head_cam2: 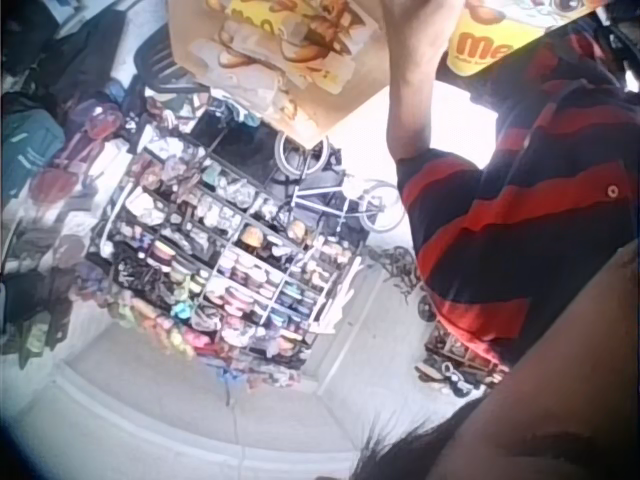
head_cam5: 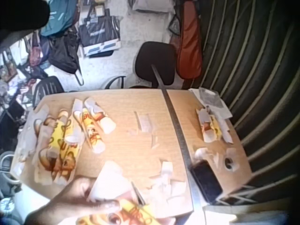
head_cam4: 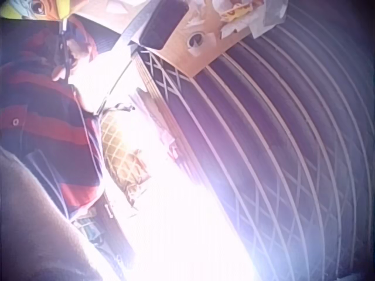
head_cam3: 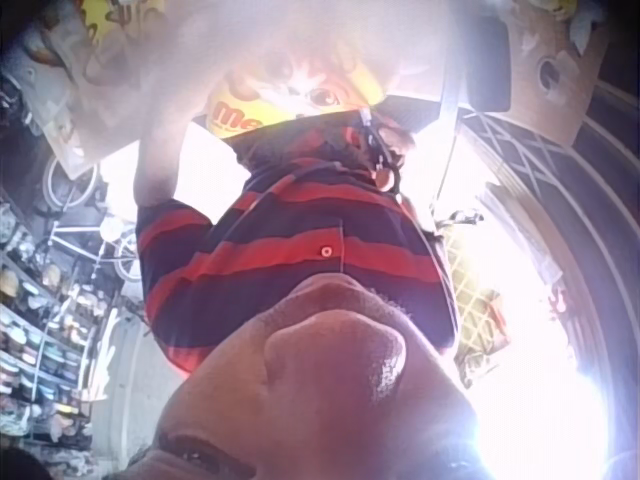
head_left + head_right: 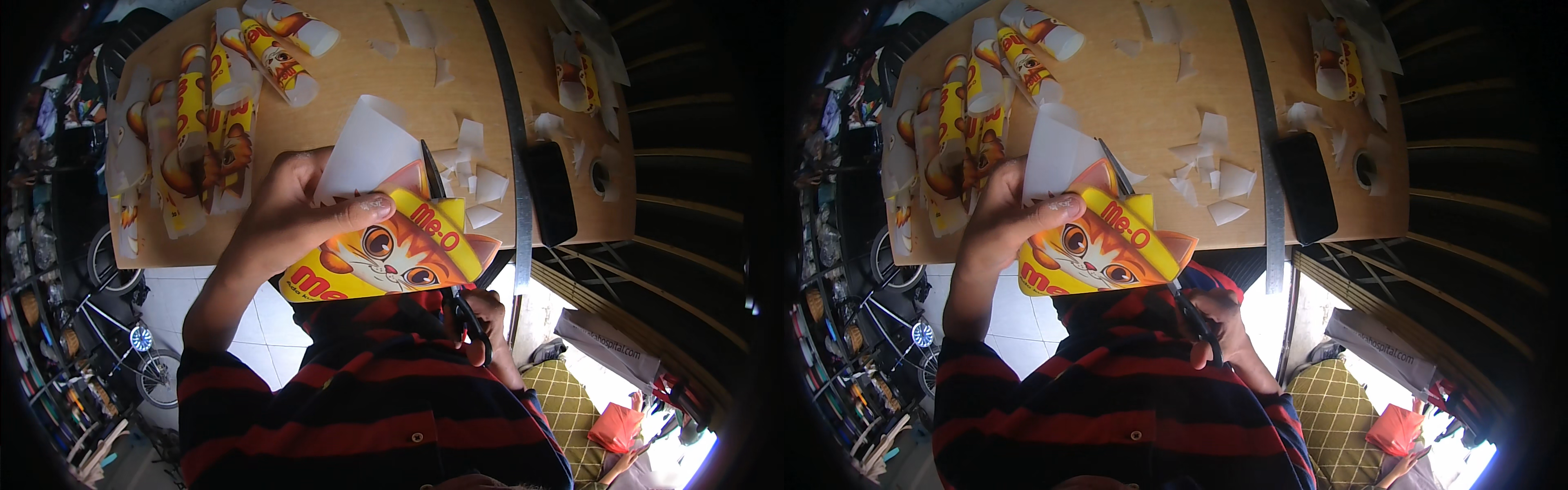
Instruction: The person cuts a printed paper package using shears, following the outlines of the illustrations.
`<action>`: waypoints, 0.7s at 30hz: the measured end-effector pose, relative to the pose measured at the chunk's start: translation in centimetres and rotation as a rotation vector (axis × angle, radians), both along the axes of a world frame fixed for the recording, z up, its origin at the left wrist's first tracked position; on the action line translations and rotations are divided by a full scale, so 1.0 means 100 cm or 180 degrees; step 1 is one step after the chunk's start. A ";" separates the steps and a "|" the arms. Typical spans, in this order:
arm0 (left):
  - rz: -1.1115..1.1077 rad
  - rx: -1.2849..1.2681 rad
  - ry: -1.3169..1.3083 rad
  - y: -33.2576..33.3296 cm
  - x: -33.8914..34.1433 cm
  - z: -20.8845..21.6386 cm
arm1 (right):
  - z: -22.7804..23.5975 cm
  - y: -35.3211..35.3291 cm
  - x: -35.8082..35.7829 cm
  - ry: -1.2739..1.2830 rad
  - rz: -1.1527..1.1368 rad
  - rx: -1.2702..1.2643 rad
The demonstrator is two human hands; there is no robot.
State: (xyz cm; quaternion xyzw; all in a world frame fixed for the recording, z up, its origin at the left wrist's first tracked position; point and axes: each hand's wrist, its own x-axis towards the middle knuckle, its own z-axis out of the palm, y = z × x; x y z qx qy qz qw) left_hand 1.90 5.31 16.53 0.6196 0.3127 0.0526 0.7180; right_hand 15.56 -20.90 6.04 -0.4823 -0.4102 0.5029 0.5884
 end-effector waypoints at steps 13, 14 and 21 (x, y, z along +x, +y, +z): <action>0.0019 0.0036 -0.0038 0.000 -0.001 -0.003 | 0.000 0.003 0.000 -0.0318 -0.0177 0.0097; -0.0013 -0.0009 0.0037 0.000 0.000 -0.003 | 0.000 0.002 -0.001 -0.0404 -0.0266 0.0037; -0.0315 0.0130 0.0097 0.014 -0.005 -0.011 | -0.001 0.008 -0.003 -0.0034 -0.0533 -0.0433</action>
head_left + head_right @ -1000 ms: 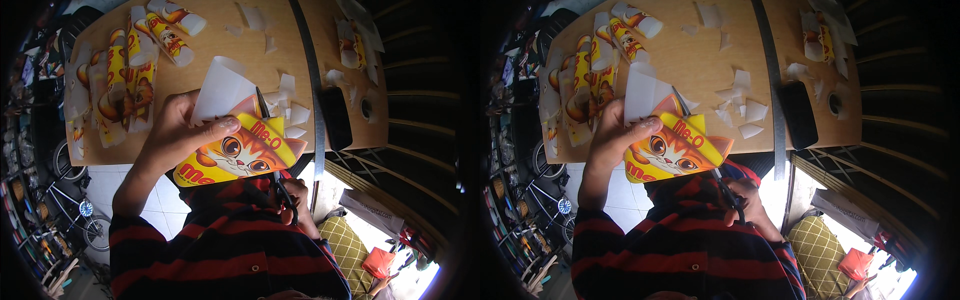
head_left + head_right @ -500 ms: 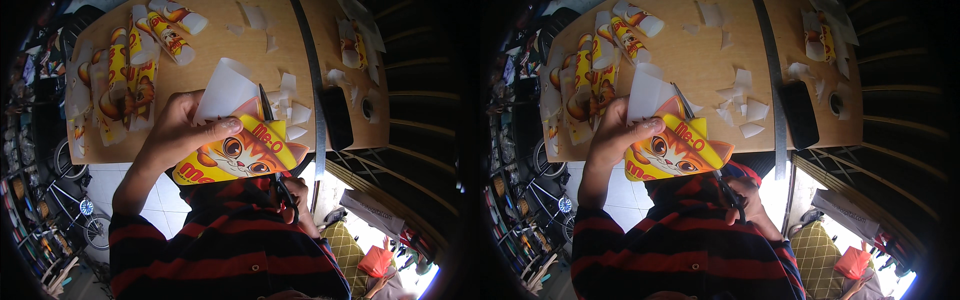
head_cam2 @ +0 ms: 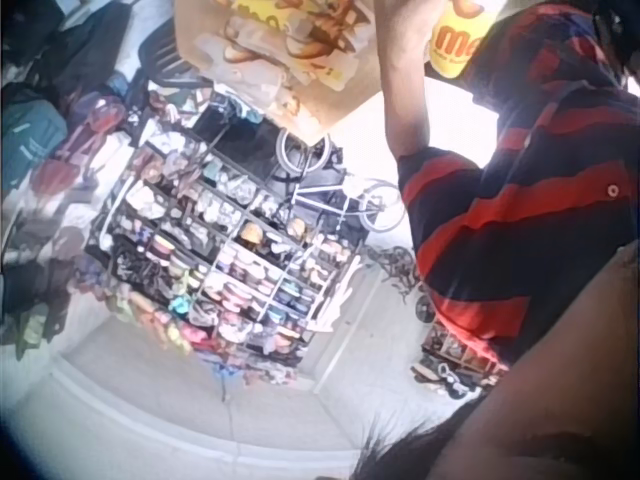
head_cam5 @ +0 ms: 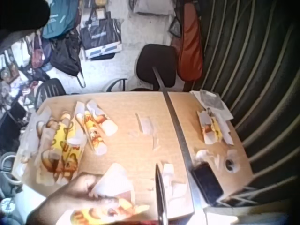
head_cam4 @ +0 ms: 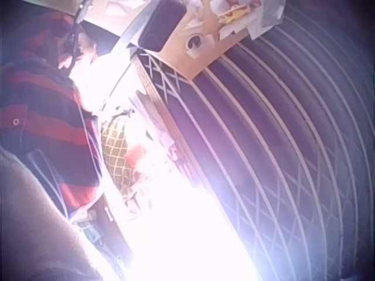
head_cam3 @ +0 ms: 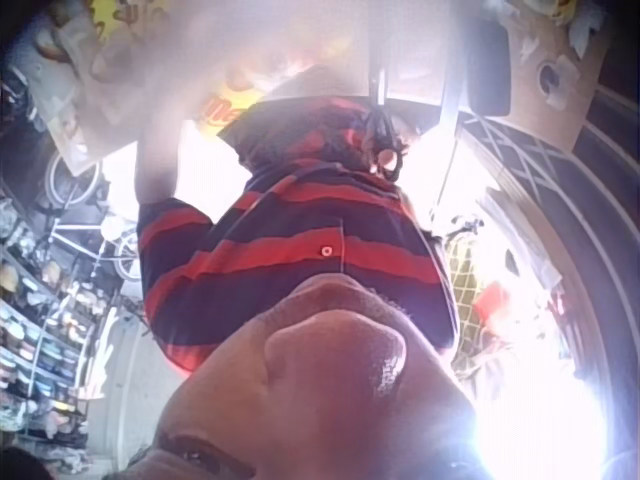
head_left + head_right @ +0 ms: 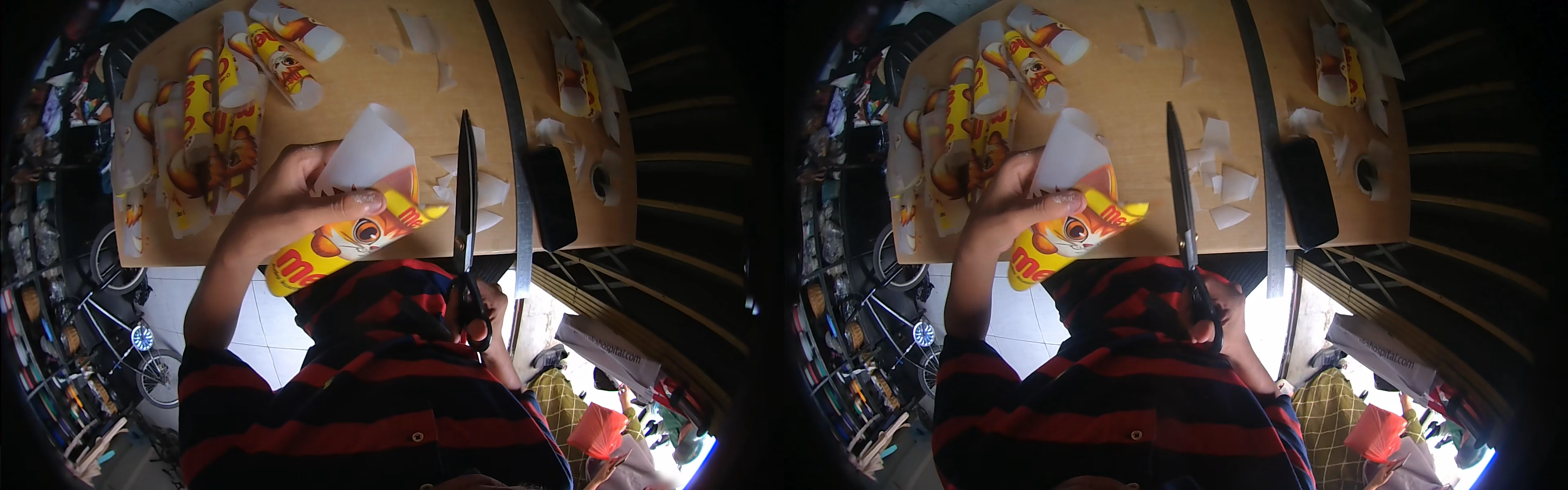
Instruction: The person cuts a printed paper package using shears, following the outlines of the illustrations.
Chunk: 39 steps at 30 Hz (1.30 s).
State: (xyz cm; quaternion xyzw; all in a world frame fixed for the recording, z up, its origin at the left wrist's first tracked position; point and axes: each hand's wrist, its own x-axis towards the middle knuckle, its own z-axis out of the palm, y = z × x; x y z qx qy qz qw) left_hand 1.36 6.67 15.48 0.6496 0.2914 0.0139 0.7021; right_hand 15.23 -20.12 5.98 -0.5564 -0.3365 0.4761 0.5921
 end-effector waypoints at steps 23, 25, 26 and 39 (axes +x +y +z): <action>-0.1550 0.3253 0.0209 0.038 0.042 -0.087 | -0.011 0.070 -0.040 0.0453 -0.0965 -0.0821; -0.1413 0.4026 0.0084 0.032 0.041 -0.098 | -0.010 0.071 -0.042 0.0475 -0.1072 -0.0951; -0.1173 0.4326 -0.0070 0.026 0.038 -0.099 | -0.010 0.071 -0.042 0.0546 -0.1106 -0.0981; 0.2315 0.1842 0.0347 -0.056 -0.078 -0.099 | -0.005 0.068 -0.032 0.0451 -0.1301 -0.1072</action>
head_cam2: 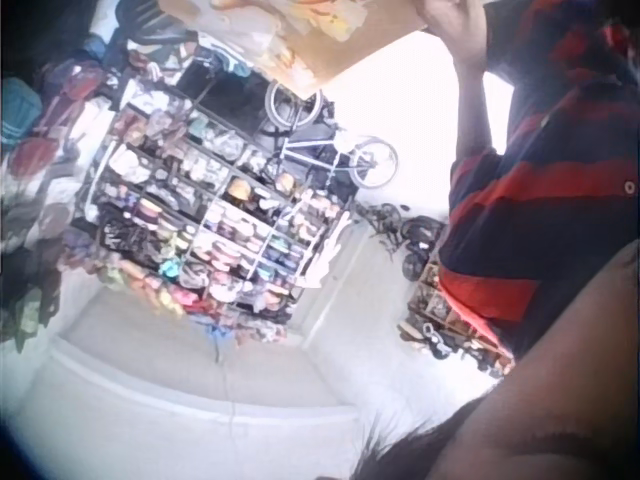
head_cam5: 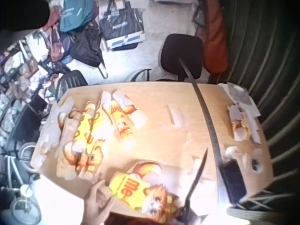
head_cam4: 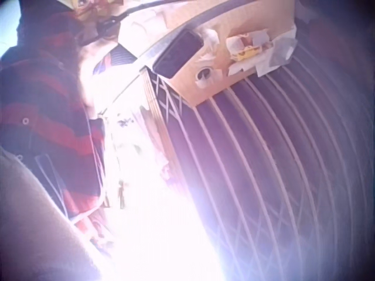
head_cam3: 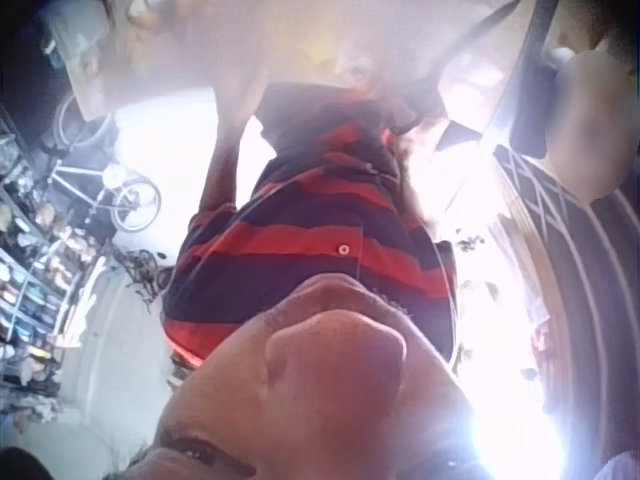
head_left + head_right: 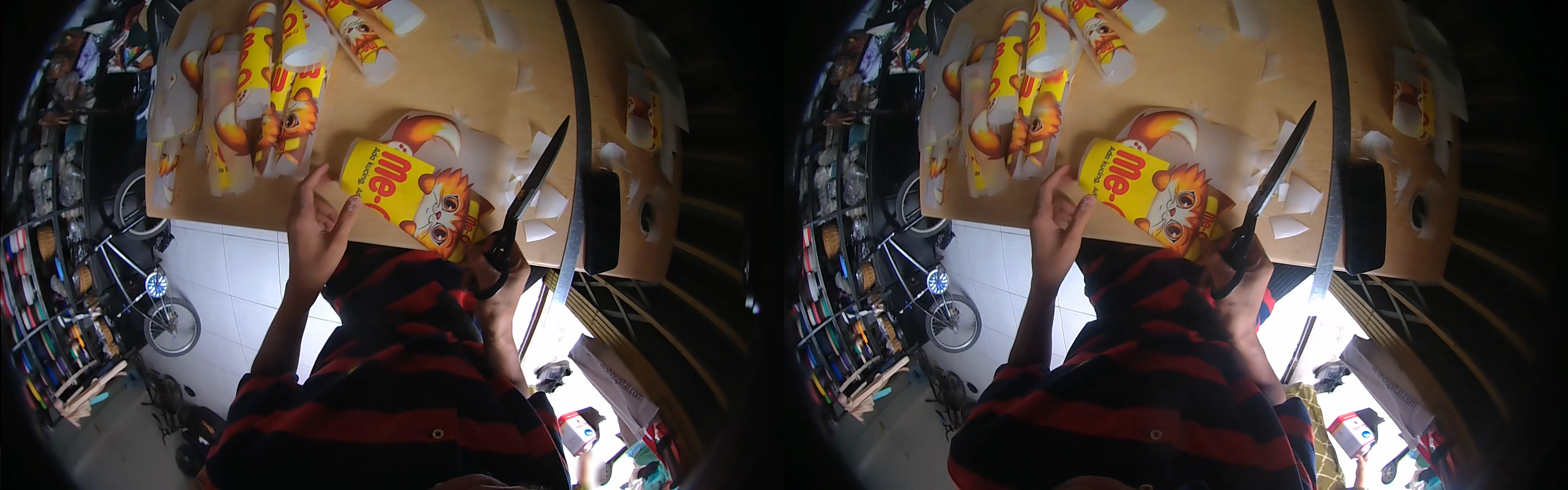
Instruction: The person cuts a printed paper package using shears, following the outlines of the illustrations.
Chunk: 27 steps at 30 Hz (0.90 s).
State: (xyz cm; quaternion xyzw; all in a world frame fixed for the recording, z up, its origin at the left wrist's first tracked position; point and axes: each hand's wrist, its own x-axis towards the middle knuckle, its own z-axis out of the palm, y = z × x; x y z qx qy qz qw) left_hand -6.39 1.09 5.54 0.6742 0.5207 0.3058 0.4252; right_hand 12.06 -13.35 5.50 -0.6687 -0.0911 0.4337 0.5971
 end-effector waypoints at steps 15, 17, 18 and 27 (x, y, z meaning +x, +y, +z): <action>-0.0930 -0.0294 0.0186 0.030 -0.001 0.009 | 0.005 -0.001 0.006 -0.0493 0.0296 -0.0236; -0.1060 -0.0541 0.0659 0.033 -0.002 0.014 | 0.008 -0.002 0.007 -0.0578 0.0321 -0.0247; -0.1122 -0.0541 0.0814 0.034 -0.002 0.016 | 0.010 -0.002 0.008 -0.0613 0.0321 -0.0230; -0.0946 0.0106 0.1997 0.027 -0.017 0.018 | 0.007 -0.012 0.009 -0.0733 0.0627 -0.0357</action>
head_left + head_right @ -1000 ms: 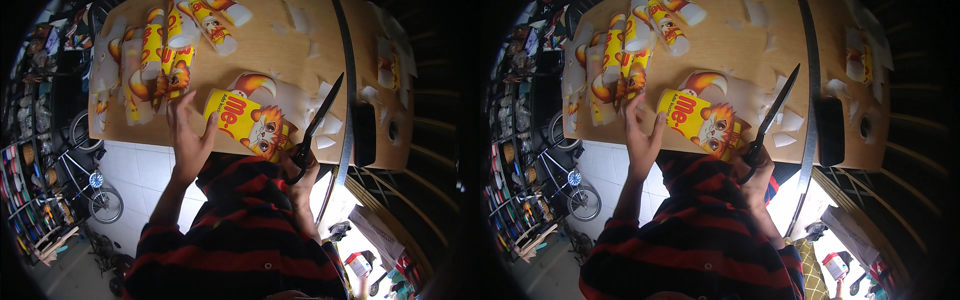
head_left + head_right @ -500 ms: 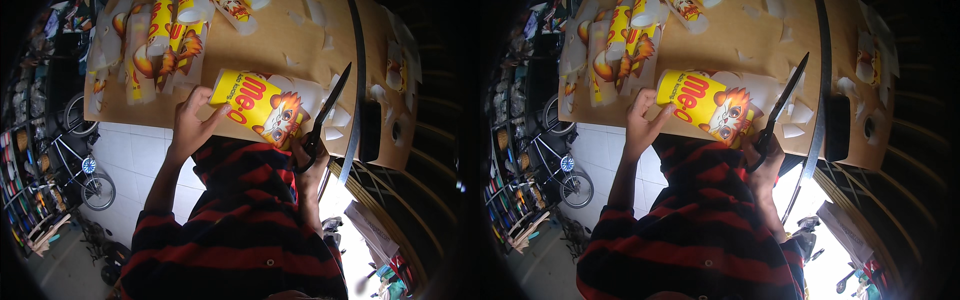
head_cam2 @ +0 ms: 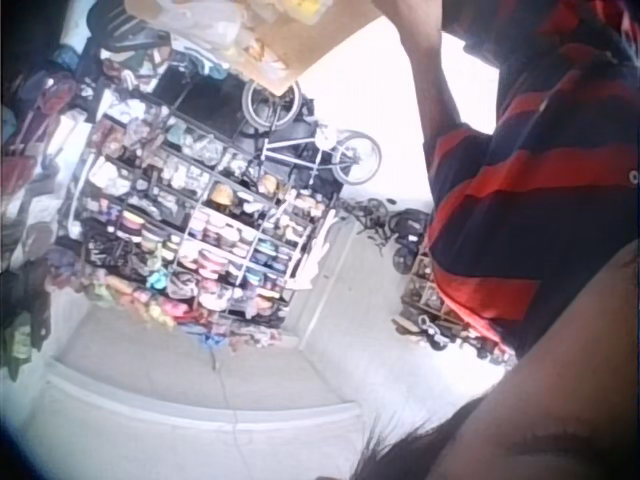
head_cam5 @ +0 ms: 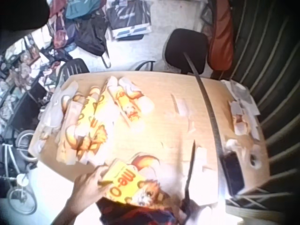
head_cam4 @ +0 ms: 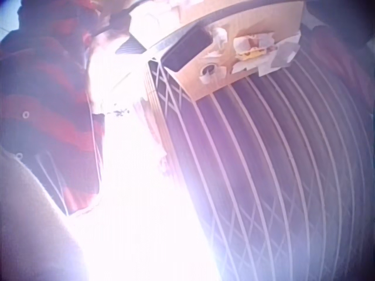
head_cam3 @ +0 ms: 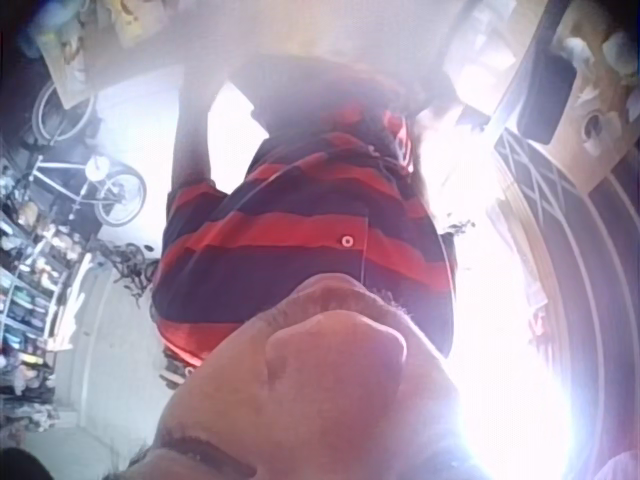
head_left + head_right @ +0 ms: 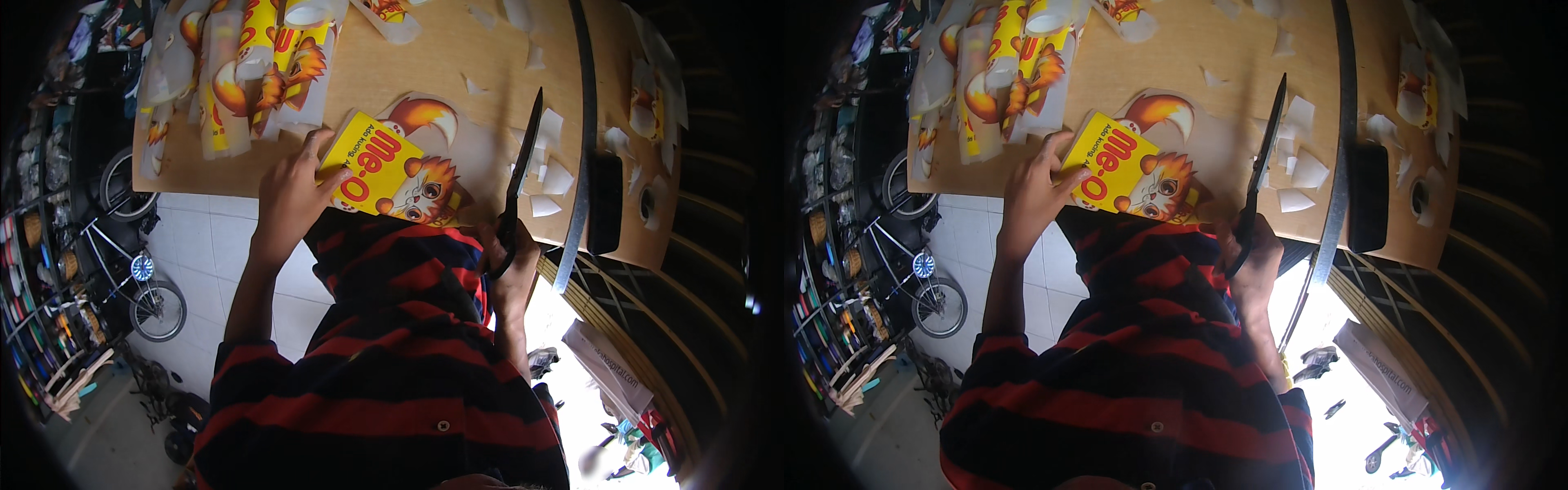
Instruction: The person cuts a printed paper package using shears, following the outlines of the illustrations.
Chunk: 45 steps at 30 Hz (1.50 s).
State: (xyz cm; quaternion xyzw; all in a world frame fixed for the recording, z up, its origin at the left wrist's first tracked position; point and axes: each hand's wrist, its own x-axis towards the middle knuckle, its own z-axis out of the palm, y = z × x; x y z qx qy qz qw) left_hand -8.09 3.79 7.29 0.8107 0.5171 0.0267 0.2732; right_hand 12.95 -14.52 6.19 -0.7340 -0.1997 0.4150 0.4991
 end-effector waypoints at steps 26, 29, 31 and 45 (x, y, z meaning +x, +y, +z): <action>-0.1852 0.1520 -0.0462 0.018 0.084 -0.048 | -0.006 -0.095 0.025 0.0155 0.0978 0.0160; -0.2025 0.1632 -0.0657 0.036 0.092 -0.055 | 0.002 -0.109 0.023 0.0222 0.1263 -0.0057; -0.2029 0.1779 -0.0701 0.043 0.103 -0.055 | 0.008 -0.115 0.020 0.0381 0.1277 -0.0194; -0.2113 0.1573 -0.0810 0.035 0.110 -0.053 | -0.007 -0.102 0.020 0.0473 0.1239 0.0038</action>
